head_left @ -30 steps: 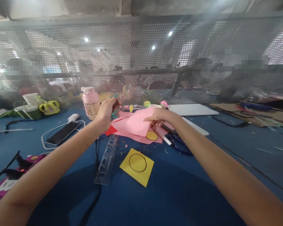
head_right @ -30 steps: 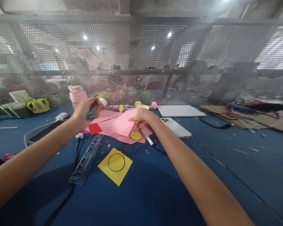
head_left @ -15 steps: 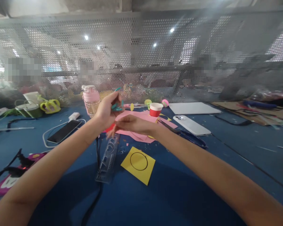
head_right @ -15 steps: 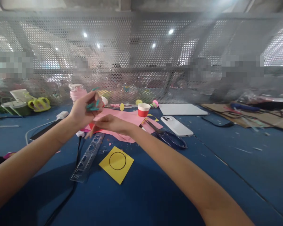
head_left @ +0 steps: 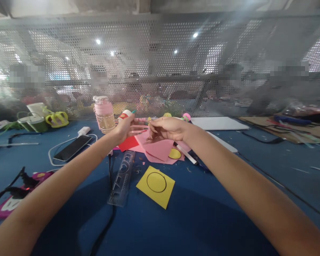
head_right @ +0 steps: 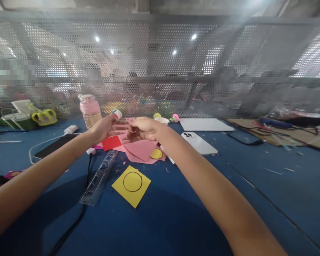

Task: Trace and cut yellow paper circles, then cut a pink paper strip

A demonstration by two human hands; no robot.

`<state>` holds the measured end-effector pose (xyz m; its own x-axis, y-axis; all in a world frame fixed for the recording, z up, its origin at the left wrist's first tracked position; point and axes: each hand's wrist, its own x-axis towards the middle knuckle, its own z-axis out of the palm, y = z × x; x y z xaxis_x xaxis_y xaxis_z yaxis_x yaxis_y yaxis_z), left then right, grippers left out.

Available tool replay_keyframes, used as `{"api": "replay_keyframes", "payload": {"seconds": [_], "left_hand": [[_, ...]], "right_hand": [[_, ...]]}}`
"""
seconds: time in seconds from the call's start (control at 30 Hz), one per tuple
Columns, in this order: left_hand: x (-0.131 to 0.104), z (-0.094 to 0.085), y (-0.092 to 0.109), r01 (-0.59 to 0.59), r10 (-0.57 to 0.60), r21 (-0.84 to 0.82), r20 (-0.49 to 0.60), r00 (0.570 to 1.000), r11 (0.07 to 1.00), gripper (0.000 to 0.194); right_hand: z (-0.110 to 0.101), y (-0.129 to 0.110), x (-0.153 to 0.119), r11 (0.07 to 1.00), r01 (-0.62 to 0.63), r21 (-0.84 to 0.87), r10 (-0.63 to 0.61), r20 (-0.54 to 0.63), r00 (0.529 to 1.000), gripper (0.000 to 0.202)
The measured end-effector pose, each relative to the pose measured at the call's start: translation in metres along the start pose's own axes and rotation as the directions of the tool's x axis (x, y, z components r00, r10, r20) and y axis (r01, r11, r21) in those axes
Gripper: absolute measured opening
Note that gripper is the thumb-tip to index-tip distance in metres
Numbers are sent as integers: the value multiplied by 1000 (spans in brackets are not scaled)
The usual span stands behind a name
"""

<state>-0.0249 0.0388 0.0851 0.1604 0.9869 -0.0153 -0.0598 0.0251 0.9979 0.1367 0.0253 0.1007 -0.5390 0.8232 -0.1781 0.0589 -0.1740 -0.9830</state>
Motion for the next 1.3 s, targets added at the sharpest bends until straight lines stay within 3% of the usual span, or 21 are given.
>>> {"api": "replay_keyframes", "payload": {"seconds": [0.17,0.3,0.43,0.57,0.63,0.73,0.83,0.93,1.0,1.1,1.23,1.3], "left_hand": [[16,-13,-26,214,-200,172,-95,975,961,41],[19,-19,-30,248,-240,223,-62,969,943,45],[14,-17,-25,180,-203,172,126,971,969,33],[0,-3,-20,124,-156,114,337,928,986,29],[-5,5,-20,17,-78,212,285,955,977,26],[-6,12,-19,-176,155,297,93,984,939,28],[-6,13,-14,-303,299,133,45,953,944,40],[-13,14,-7,-348,360,-111,117,926,931,31],[-19,16,-2,-243,273,-147,237,932,959,30],[-25,19,2,-72,53,32,401,914,997,33],[-24,17,2,-78,-35,284,372,927,956,14],[-21,14,3,-123,-7,326,371,929,937,21]], "right_hand": [[-9,-3,-7,972,-78,-220,63,-75,995,43],[-15,-13,-19,913,-89,-397,1,-219,976,46],[-25,-23,-26,944,93,-317,-173,-233,957,48],[-24,-19,-19,962,202,-185,-235,-176,956,44],[-20,-14,-13,956,245,-164,-268,-135,954,43],[-19,-8,-7,936,290,-197,-310,-77,948,43],[-21,-6,-6,912,289,-293,-291,35,956,41],[-21,-6,-8,849,299,-436,-260,147,954,41],[-17,-6,-9,800,306,-516,-244,187,952,40],[-12,-6,-10,774,270,-573,-200,183,963,39],[-16,-6,-12,819,171,-547,-109,144,984,37],[-23,-5,-12,870,147,-470,-34,242,970,36]]}}
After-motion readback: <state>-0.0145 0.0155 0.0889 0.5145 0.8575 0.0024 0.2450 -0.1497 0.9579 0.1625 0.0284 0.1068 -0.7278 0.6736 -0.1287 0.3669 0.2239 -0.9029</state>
